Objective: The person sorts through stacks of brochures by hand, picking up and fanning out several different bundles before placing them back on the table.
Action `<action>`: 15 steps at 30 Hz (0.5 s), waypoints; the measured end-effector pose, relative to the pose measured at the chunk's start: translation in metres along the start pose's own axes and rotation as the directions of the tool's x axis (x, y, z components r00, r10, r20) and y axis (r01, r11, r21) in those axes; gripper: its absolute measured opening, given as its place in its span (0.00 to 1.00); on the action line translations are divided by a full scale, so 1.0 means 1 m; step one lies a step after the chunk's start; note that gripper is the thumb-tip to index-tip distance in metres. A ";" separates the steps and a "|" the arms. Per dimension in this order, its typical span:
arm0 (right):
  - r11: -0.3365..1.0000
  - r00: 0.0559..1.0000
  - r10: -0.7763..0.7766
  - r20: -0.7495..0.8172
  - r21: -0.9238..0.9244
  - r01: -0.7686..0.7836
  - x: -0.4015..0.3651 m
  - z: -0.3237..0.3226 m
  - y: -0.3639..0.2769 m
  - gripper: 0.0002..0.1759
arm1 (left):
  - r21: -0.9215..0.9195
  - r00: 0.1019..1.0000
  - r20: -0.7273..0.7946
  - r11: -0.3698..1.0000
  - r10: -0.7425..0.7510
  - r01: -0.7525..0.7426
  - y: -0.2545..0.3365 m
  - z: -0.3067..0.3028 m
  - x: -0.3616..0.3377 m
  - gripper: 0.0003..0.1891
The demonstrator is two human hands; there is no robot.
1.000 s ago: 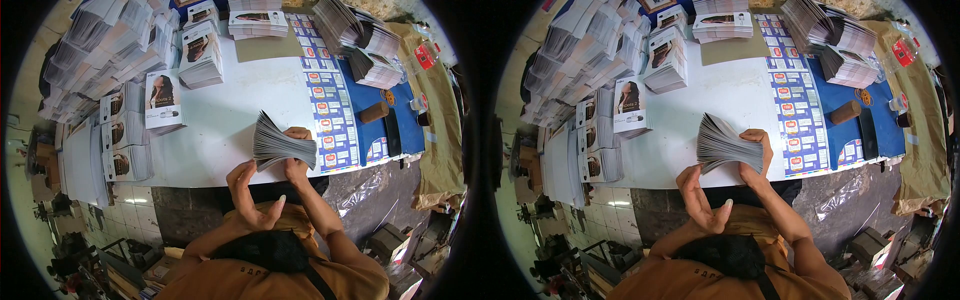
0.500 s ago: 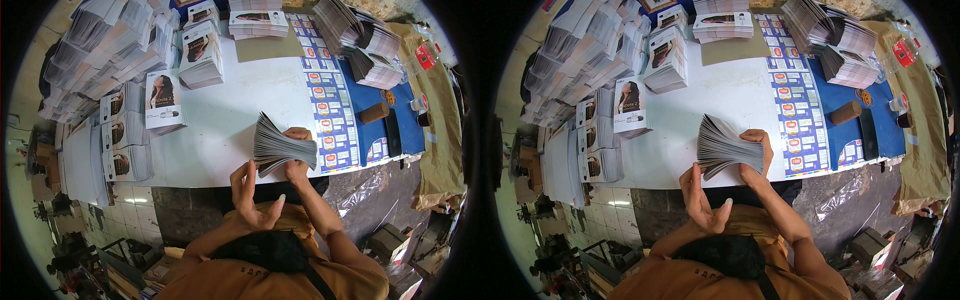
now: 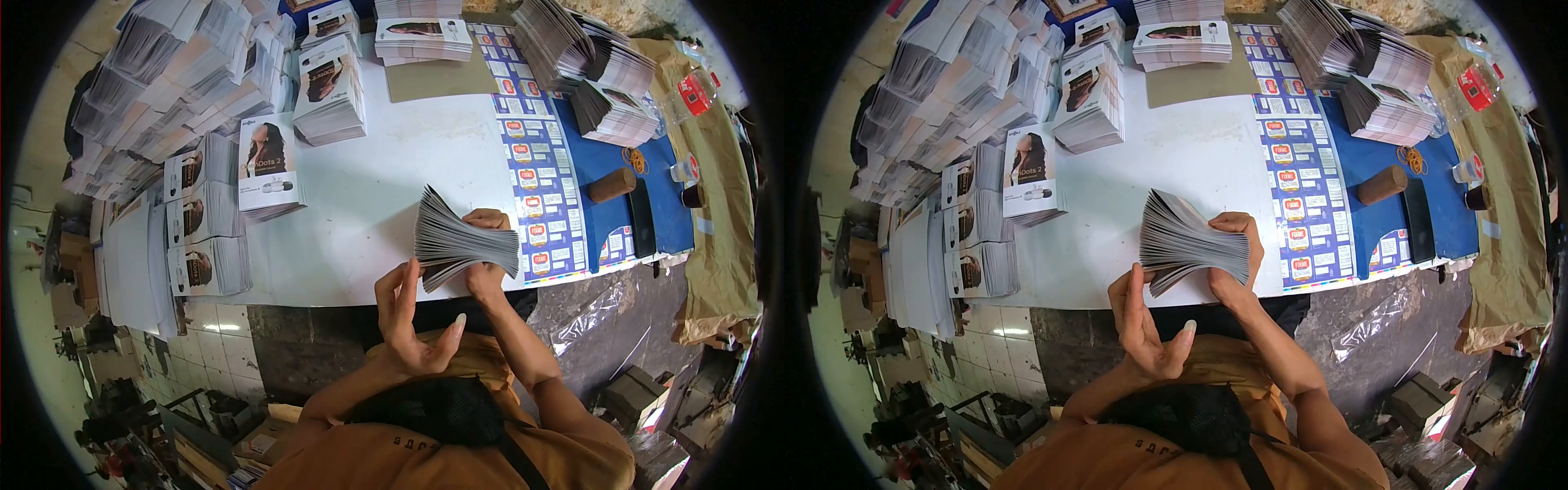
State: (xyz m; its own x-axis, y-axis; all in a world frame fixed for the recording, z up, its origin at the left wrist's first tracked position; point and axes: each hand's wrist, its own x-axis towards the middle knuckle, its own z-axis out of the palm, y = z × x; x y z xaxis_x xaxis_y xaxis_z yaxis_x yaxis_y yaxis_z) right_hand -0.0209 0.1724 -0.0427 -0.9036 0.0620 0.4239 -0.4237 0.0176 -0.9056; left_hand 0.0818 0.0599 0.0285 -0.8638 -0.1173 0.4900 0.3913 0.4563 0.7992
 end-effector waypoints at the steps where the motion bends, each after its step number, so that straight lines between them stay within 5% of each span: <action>1: 1.000 1.000 0.006 -0.004 0.009 -0.006 0.000 0.000 0.000 0.09 | -0.006 1.000 -0.010 1.000 -0.001 0.001 0.000 0.001 0.000 0.44; 7: 1.000 1.000 -0.015 0.005 0.007 0.015 0.000 0.000 -0.001 0.11 | -0.082 0.989 -0.139 0.994 0.059 -0.071 -0.007 0.007 0.000 0.38; 15: 1.000 1.000 -0.022 0.014 -0.011 0.022 0.001 0.000 -0.001 0.11 | -0.049 0.996 -0.087 0.999 -0.001 -0.003 -0.002 0.003 -0.001 0.43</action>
State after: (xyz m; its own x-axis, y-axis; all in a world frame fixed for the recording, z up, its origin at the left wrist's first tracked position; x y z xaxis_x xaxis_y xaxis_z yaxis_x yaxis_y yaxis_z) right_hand -0.0211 0.1729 -0.0412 -0.8949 0.0481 0.4437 -0.4428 0.0295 -0.8962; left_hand 0.0809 0.0613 0.0254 -0.8335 -0.1937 0.5175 0.4092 0.4130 0.8136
